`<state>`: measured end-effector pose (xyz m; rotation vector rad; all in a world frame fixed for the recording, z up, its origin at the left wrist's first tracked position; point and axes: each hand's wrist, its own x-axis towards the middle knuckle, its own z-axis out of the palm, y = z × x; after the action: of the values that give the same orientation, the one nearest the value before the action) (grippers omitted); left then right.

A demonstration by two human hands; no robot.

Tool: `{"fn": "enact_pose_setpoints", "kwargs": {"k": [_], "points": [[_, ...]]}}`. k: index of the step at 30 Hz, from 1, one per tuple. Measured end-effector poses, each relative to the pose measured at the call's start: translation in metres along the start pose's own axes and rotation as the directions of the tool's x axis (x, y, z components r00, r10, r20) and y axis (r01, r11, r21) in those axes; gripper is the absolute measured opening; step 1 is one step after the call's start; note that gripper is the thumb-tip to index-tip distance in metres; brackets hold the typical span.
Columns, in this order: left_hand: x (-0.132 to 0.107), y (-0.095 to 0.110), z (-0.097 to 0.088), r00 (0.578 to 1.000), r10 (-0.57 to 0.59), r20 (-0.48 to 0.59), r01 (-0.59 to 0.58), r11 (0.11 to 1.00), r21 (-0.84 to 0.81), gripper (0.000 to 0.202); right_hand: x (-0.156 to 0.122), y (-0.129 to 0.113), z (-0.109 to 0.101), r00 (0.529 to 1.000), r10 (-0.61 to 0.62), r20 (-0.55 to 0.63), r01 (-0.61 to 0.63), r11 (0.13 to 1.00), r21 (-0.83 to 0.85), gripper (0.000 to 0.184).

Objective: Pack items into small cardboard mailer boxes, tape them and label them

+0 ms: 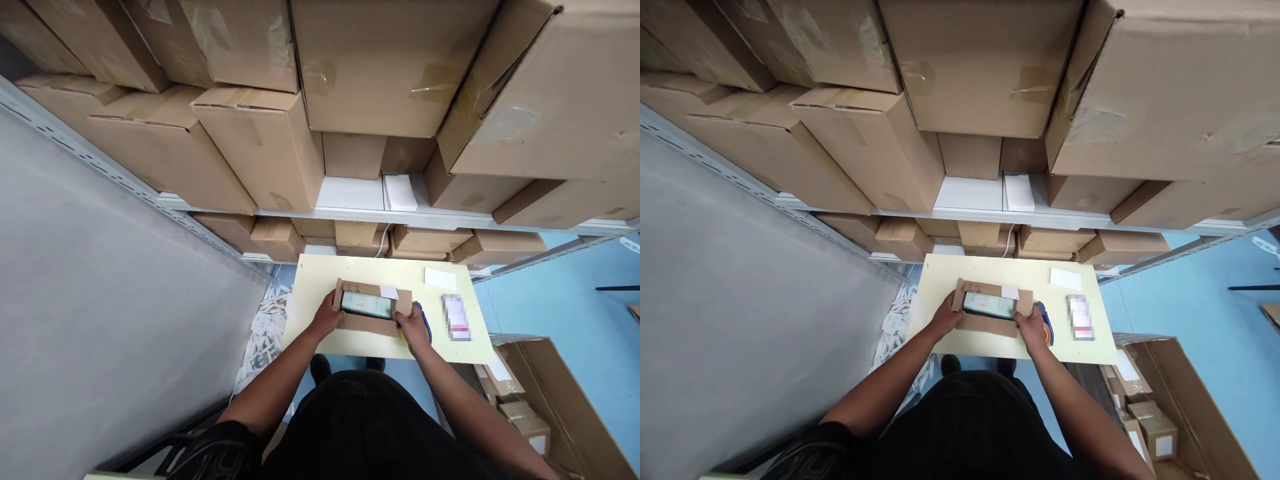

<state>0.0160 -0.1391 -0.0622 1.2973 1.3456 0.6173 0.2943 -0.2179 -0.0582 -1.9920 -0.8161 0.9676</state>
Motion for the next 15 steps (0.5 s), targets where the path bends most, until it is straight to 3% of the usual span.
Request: {"fn": "enact_pose_setpoints", "kwargs": {"k": [5, 7, 9, 12, 15], "points": [[-0.026, -0.010, -0.008, 0.995, -0.087, -0.041, 0.086, 0.996, -0.025, 0.049, -0.002, -0.007, -0.006, 0.992, -0.012, 0.128, 0.019, 0.999, -0.049, 0.030], [-0.035, -0.013, -0.012, 0.993, -0.099, -0.058, 0.098, 0.995, -0.027, 0.047, -0.008, -0.003, -0.007, 0.983, -0.002, 0.186, 0.012, 0.998, -0.054, 0.033], [-0.042, -0.011, -0.016, 0.994, -0.037, -0.103, 0.040, 0.999, 0.033, 0.052, -0.014, 0.000, -0.007, 0.980, -0.024, 0.199, 0.039, 0.997, -0.071, 0.039], [-0.045, 0.002, -0.021, 0.979, 0.120, -0.163, -0.076, 0.964, 0.255, 0.072, -0.020, 0.001, -0.006, 0.977, -0.090, 0.191, 0.112, 0.988, -0.110, 0.048], [-0.036, 0.024, -0.026, 0.965, 0.258, -0.045, -0.203, 0.848, 0.490, 0.082, -0.019, 0.000, -0.004, 0.973, -0.122, 0.194, 0.154, 0.974, -0.163, 0.045]]}}
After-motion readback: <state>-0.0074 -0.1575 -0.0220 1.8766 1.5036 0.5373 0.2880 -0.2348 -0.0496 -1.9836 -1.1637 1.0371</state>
